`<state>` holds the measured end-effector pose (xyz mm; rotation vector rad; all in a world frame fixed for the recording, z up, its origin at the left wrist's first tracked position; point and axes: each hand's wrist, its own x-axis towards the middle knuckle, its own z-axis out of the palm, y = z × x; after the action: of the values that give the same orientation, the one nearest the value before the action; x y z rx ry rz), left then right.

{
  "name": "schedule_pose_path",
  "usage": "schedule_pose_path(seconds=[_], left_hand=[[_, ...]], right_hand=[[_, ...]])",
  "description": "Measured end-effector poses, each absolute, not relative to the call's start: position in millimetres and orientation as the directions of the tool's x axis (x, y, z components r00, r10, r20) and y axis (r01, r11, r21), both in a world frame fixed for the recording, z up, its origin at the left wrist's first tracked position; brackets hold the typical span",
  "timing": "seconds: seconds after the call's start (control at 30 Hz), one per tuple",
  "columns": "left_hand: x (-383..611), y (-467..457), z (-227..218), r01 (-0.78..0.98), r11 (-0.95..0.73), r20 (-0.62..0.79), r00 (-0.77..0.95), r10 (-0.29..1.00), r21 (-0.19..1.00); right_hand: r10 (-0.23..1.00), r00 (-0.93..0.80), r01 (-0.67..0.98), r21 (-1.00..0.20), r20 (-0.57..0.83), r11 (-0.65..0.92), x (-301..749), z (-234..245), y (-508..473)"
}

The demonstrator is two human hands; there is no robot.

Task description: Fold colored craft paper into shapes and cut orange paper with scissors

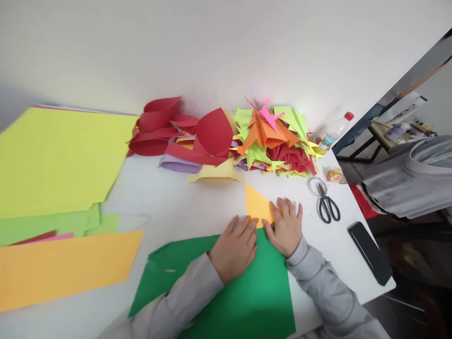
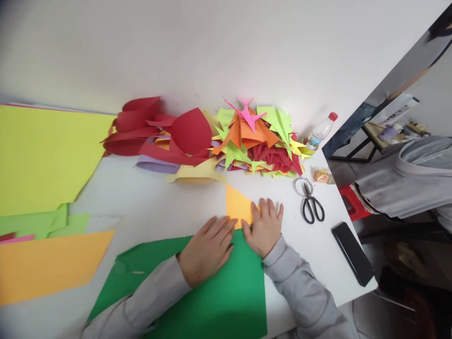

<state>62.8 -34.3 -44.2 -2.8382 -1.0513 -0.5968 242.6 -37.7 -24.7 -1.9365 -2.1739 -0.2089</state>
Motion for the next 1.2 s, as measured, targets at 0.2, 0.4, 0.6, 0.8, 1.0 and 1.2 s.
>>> schedule_pose_path(seconds=[0.2, 0.4, 0.6, 0.8, 1.0, 1.2], left_hand=[[61.6, -34.3, -44.2, 0.628, -0.776, 0.382, 0.705, 0.597, 0.053], [61.8, -33.0, -47.2, 0.632, -0.775, 0.377, 0.716, 0.588, 0.009], [60.2, -31.3, -50.4, 0.622, -0.783, 0.42, 0.712, 0.563, -0.004], [59.2, -28.9, -51.5, 0.603, -0.798, 0.434, 0.716, 0.547, 0.011], [60.3, -30.0, -50.5, 0.611, -0.791, 0.445, 0.697, 0.562, 0.042], [59.1, -29.8, -50.9, 0.615, -0.787, 0.416, 0.704, 0.576, 0.049]], right_hand=[[0.971, -0.027, 1.0, 0.008, 0.237, 0.026, 257.1, -33.3, -41.1], [0.955, 0.195, 0.973, 0.08, 0.224, -0.218, 292.4, -39.9, -38.1], [0.956, 0.143, 0.981, 0.091, 0.254, -0.171, 303.7, -38.9, -39.6], [0.907, -0.145, 0.984, -0.042, 0.395, 0.175, 270.6, -25.7, -45.0], [0.82, -0.434, 0.876, -0.038, 0.374, 0.481, 234.8, -26.8, -61.3], [0.886, -0.291, 0.941, -0.057, 0.36, 0.333, 252.6, -24.1, -67.8]])
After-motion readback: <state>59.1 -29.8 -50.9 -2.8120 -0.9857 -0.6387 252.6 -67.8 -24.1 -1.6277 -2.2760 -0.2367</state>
